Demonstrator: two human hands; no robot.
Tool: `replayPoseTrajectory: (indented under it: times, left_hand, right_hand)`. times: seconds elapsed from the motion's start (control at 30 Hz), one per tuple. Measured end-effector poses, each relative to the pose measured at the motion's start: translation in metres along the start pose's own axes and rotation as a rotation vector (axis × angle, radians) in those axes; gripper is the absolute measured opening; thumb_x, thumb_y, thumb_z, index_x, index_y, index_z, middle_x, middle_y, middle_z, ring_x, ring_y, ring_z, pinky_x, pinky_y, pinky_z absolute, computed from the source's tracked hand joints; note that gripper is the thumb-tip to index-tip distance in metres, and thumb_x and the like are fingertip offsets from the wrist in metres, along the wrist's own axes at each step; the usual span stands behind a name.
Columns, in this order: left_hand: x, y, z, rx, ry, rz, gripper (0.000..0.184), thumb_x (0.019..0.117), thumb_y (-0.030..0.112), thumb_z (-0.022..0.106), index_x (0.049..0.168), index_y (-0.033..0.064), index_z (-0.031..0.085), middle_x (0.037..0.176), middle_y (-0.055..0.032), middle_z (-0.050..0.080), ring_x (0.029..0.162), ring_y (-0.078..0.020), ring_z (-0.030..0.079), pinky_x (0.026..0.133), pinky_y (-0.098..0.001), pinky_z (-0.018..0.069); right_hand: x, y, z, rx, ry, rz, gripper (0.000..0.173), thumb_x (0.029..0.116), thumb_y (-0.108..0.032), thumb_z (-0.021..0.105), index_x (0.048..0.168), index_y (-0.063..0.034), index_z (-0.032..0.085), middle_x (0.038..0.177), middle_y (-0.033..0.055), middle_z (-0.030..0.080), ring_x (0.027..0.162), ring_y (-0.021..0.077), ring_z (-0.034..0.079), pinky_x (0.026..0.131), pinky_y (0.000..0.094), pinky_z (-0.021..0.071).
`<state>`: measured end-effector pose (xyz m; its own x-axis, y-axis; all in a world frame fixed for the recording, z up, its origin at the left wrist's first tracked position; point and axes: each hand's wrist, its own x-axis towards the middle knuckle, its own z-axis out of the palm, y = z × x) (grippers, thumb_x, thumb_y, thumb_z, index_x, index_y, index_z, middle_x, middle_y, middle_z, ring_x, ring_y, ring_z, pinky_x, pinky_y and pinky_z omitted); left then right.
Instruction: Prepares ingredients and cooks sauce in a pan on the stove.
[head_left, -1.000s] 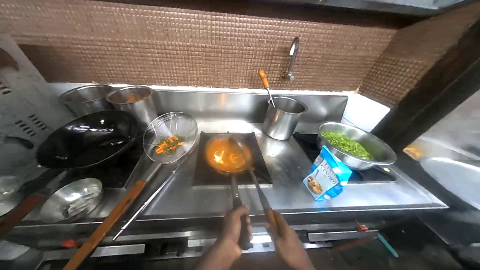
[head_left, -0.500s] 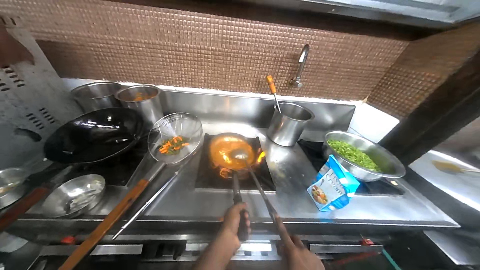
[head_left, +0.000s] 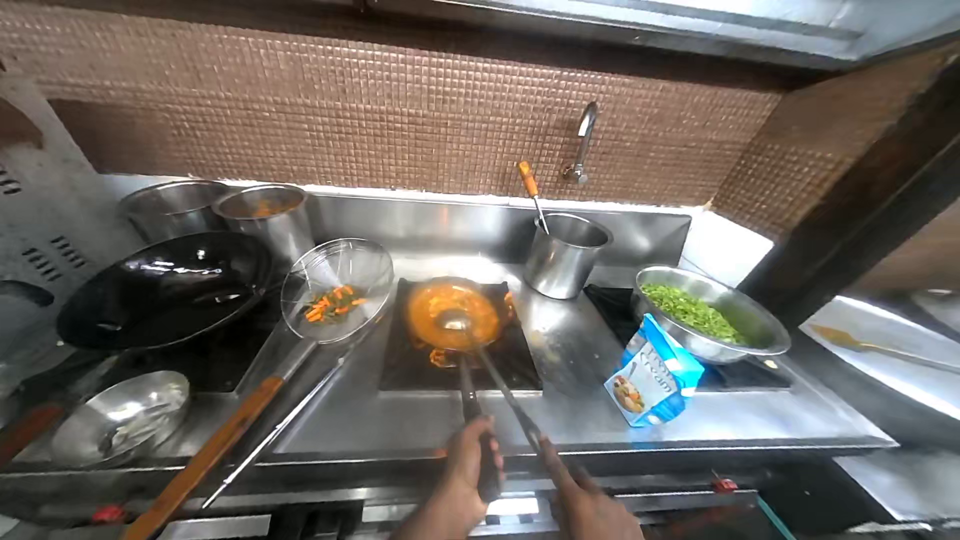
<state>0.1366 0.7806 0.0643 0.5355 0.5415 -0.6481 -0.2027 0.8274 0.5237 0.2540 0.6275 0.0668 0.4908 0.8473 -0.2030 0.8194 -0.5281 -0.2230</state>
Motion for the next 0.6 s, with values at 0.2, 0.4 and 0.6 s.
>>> replayPoseTrajectory:
  times: [0.2, 0.4, 0.6]
  left_hand:
    - [-0.009, -0.011, -0.001, 0.051, 0.033, 0.019, 0.016, 0.1067, 0.021, 0.053, 0.105, 0.005, 0.056, 0.064, -0.0032, 0.05, 0.043, -0.0125, 0.05, 0.037, -0.0266, 0.0468]
    - [0.005, 0.005, 0.004, -0.029, 0.002, -0.008, 0.017, 0.1067, 0.023, 0.051, 0.098, 0.0087, 0.051, 0.061, -0.0015, 0.047, 0.041, -0.0113, 0.047, 0.036, -0.0254, 0.0454]
    - [-0.006, -0.014, 0.0, 0.049, 0.023, 0.008, 0.017, 0.107, 0.022, 0.052, 0.101, 0.006, 0.054, 0.063, -0.0029, 0.049, 0.043, -0.0124, 0.049, 0.037, -0.0262, 0.0468]
  right_hand:
    - [0.039, -0.007, 0.004, -0.044, 0.008, 0.096, 0.072, 0.1017, -0.027, 0.05, 0.164, -0.0419, 0.017, 0.121, 0.0194, 0.067, 0.085, 0.0394, 0.072, 0.073, 0.0589, 0.0579]
    - [-0.002, -0.001, 0.0, 0.015, 0.01, -0.026, 0.067, 0.1033, -0.027, 0.048, 0.165, -0.0349, 0.023, 0.12, 0.0214, 0.068, 0.082, 0.0413, 0.071, 0.07, 0.0616, 0.0575]
    - [0.039, -0.01, 0.004, -0.035, -0.005, 0.095, 0.072, 0.1018, -0.026, 0.049, 0.164, -0.042, 0.017, 0.12, 0.0195, 0.067, 0.086, 0.0391, 0.072, 0.074, 0.0583, 0.0581]
